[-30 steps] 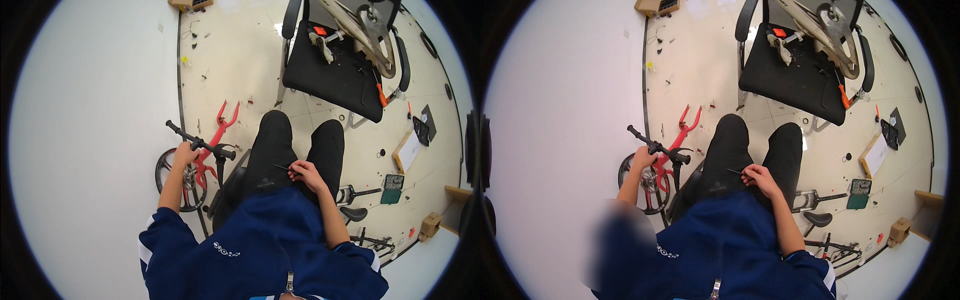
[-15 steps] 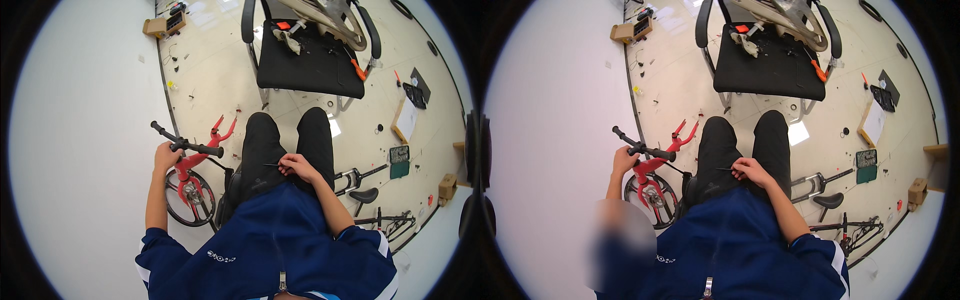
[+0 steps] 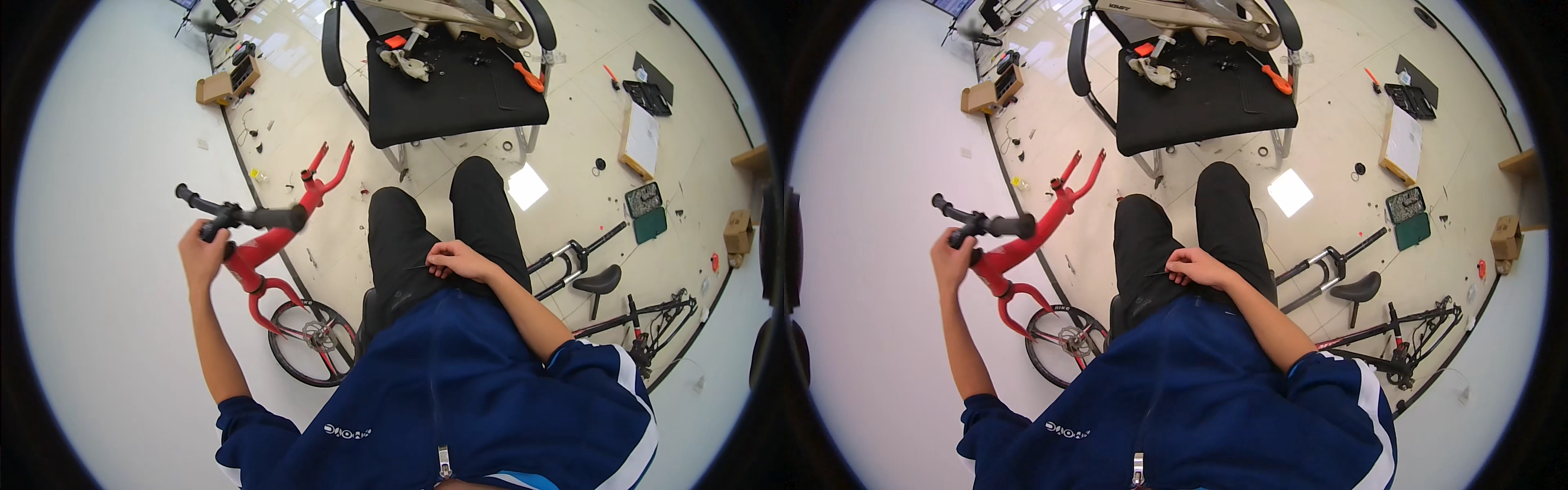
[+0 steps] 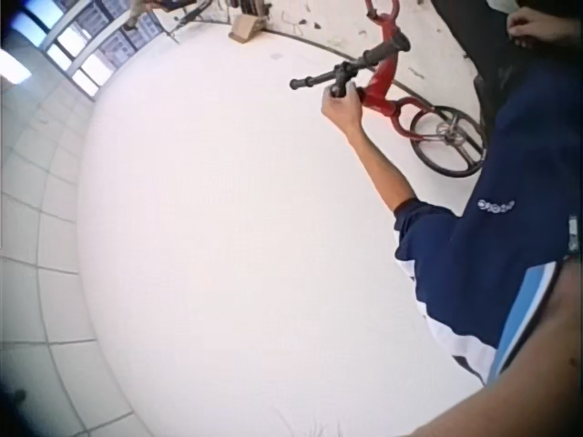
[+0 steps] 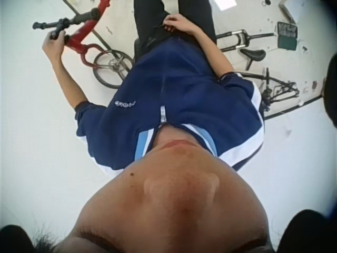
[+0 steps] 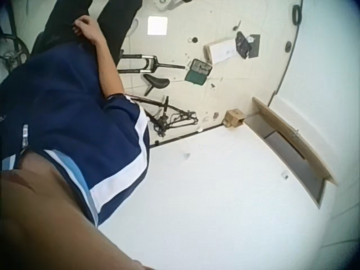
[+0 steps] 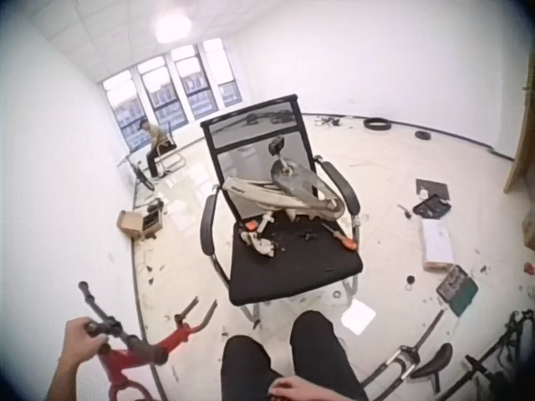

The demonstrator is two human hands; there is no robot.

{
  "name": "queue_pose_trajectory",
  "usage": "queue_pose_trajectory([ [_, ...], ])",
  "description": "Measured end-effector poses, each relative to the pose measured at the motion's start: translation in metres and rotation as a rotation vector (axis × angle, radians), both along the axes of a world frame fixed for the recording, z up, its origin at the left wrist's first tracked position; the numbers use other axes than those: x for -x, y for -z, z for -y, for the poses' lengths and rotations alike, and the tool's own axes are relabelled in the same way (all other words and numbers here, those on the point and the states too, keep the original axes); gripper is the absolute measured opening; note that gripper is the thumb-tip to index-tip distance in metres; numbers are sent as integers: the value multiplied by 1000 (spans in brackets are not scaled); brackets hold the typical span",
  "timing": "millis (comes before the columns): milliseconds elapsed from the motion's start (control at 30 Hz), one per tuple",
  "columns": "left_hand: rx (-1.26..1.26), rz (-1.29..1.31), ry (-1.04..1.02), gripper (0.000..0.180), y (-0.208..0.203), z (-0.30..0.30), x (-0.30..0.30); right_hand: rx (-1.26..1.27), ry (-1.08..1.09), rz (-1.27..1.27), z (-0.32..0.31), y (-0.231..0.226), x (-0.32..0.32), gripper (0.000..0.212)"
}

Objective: The person works on a bicycle wheel hub and disc brake rotor, then moves to the red fork and handlebar assembly. They use an Allen key to tighten bolts on the handlebar stem and adjust the handlebar position.

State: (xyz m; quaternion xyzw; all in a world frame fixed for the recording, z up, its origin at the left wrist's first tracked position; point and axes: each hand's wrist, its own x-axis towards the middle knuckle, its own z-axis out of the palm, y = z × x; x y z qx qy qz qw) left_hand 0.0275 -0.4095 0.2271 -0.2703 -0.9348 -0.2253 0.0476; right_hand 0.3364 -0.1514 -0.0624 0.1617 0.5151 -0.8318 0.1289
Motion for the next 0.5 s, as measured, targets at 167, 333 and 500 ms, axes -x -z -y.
queue_pose_trajectory([
  [167, -127, -22, 15, 14, -62, -35, -2, -1, 20, -36, -2, -1, -3, 19],
  [333, -227, -97, 16, 16, -107, -56, -11, 6, 41, -35, -3, 3, -4, 19],
  [500, -371, -195, 11, 15, -141, -65, -30, 21, 27, -61, -4, 1, -4, 19],
])
